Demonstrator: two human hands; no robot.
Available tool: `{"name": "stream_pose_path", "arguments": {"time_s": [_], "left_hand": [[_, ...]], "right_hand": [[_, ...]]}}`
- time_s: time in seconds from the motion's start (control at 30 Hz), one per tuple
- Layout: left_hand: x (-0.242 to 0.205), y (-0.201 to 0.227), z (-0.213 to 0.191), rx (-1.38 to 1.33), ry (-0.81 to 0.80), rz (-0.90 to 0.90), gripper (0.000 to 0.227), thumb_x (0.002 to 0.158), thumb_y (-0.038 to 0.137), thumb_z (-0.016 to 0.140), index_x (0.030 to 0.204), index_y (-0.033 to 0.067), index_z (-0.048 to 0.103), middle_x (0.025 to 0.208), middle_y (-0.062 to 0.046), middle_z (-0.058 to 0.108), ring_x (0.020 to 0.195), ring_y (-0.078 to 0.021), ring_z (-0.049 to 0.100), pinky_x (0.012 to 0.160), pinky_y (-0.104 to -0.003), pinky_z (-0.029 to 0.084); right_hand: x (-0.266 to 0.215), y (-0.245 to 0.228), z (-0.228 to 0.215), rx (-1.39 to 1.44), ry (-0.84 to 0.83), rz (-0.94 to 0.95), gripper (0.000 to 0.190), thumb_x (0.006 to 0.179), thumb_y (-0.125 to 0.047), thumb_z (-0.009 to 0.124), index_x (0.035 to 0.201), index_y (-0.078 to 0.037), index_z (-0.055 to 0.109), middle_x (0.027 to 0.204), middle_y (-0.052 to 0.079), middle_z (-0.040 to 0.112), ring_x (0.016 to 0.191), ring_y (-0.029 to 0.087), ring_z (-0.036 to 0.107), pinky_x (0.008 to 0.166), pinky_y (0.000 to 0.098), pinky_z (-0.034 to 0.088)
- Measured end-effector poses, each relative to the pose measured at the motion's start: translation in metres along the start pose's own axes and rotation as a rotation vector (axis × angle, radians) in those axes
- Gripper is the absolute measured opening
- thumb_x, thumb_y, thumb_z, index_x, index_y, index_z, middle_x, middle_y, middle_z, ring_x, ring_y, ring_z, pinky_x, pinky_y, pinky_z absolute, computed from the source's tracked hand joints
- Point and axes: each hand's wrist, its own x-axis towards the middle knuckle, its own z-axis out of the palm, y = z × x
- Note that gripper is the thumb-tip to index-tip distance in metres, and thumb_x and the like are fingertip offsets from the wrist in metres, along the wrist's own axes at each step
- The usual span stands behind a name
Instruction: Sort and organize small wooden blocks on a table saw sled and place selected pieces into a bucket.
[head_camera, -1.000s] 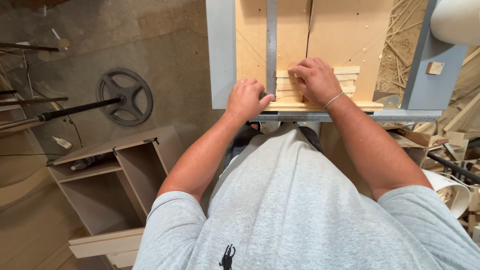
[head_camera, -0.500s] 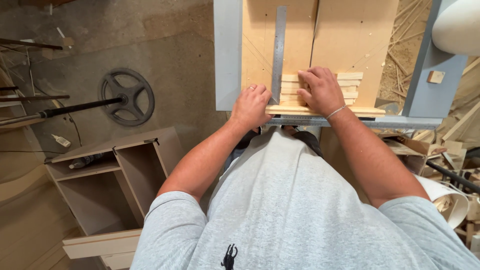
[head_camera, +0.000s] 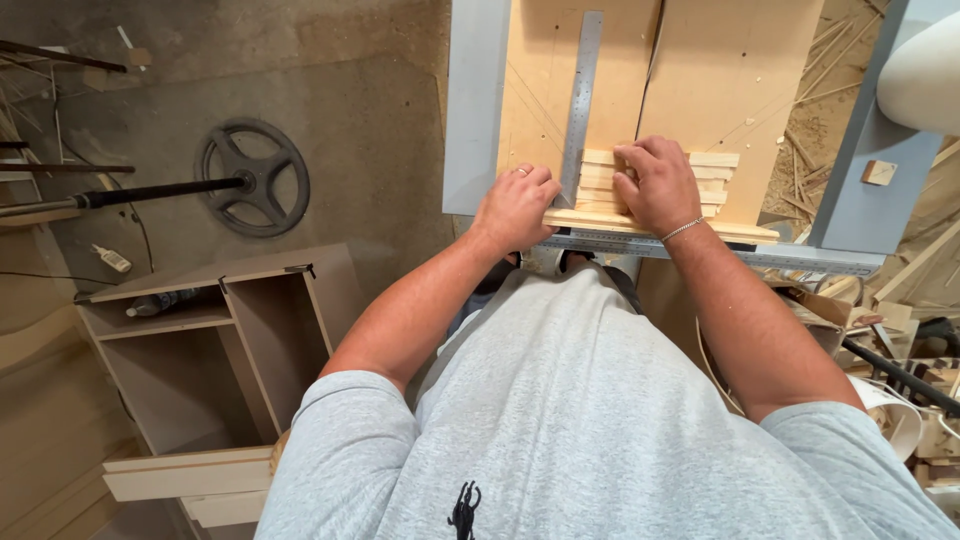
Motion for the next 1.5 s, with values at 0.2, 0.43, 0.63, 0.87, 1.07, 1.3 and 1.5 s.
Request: {"name": "stream_pose_path", "arguments": {"time_s": [0.2, 0.43, 0.63, 0.87, 1.07, 1.3, 1.5], "left_hand": [[0.000, -0.003, 0.006, -0.018, -0.008, -0.003, 0.047, 0.055, 0.044, 0.086, 0.089, 0.0188, 0.066, 0.091, 0.000, 0.060, 0.091, -0.0255, 0.064, 0.078, -0.040, 0.056], [0.000, -0.003, 0.007, -0.008, -0.004, -0.015, 0.044, 0.057, 0.044, 0.084, 0.088, 0.0188, 0.065, 0.091, 0.000, 0.060, 0.091, -0.0246, 0.063, 0.077, -0.039, 0.056], [-0.001, -0.003, 0.007, -0.018, -0.034, -0.009, 0.043, 0.058, 0.044, 0.083, 0.088, 0.0195, 0.065, 0.091, 0.001, 0.059, 0.092, -0.0250, 0.063, 0.076, -0.040, 0.057], [0.001, -0.002, 0.003, -0.010, -0.038, -0.006, 0.043, 0.058, 0.043, 0.084, 0.089, 0.0189, 0.065, 0.091, -0.001, 0.059, 0.092, -0.0263, 0.064, 0.075, -0.040, 0.057], [0.003, -0.002, -0.002, -0.025, -0.055, 0.003, 0.046, 0.055, 0.043, 0.086, 0.088, 0.0179, 0.066, 0.089, -0.001, 0.059, 0.091, -0.0268, 0.064, 0.075, -0.041, 0.058], [0.004, -0.004, 0.002, -0.011, -0.017, 0.011, 0.045, 0.055, 0.044, 0.086, 0.086, 0.0181, 0.066, 0.088, -0.001, 0.060, 0.090, -0.0262, 0.064, 0.074, -0.040, 0.058], [-0.001, -0.005, 0.013, -0.014, 0.021, -0.007, 0.043, 0.054, 0.043, 0.084, 0.084, 0.0186, 0.065, 0.087, 0.000, 0.059, 0.089, -0.0257, 0.064, 0.073, -0.040, 0.057]], "right_hand": [[-0.002, 0.001, 0.004, -0.001, 0.013, 0.007, 0.035, 0.088, -0.028, 0.078, 0.121, -0.017, 0.075, 0.111, 0.009, 0.062, 0.103, 0.033, 0.061, 0.093, 0.0448, 0.051], [0.000, 0.000, 0.000, -0.010, 0.014, -0.001, 0.035, 0.086, -0.028, 0.079, 0.119, -0.016, 0.075, 0.111, 0.009, 0.062, 0.103, 0.032, 0.061, 0.094, 0.0437, 0.052], [-0.013, -0.009, 0.004, 0.036, -0.062, 0.046, 0.012, 0.096, -0.032, 0.074, 0.100, -0.021, 0.076, 0.102, 0.004, 0.067, 0.100, 0.029, 0.066, 0.090, 0.0414, 0.055], [-0.017, -0.047, -0.022, 0.003, -0.156, 0.037, 0.019, 0.101, -0.034, 0.064, 0.102, -0.022, 0.078, 0.111, 0.002, 0.071, 0.107, 0.028, 0.068, 0.091, 0.0404, 0.057], [-0.031, -0.062, -0.044, 0.024, -0.281, 0.101, 0.027, 0.106, -0.041, 0.057, 0.104, -0.024, 0.078, 0.111, 0.001, 0.073, 0.109, 0.026, 0.069, 0.090, 0.0385, 0.057], [-0.020, -0.049, -0.047, 0.144, -0.239, 0.107, 0.023, 0.103, -0.034, 0.062, 0.115, -0.021, 0.075, 0.112, 0.006, 0.073, 0.110, 0.033, 0.067, 0.092, 0.0461, 0.056], [-0.010, -0.022, -0.023, -0.124, -0.109, 0.037, 0.061, 0.078, -0.031, 0.084, 0.136, -0.020, 0.068, 0.130, 0.010, 0.062, 0.113, 0.034, 0.063, 0.094, 0.0448, 0.055]]}}
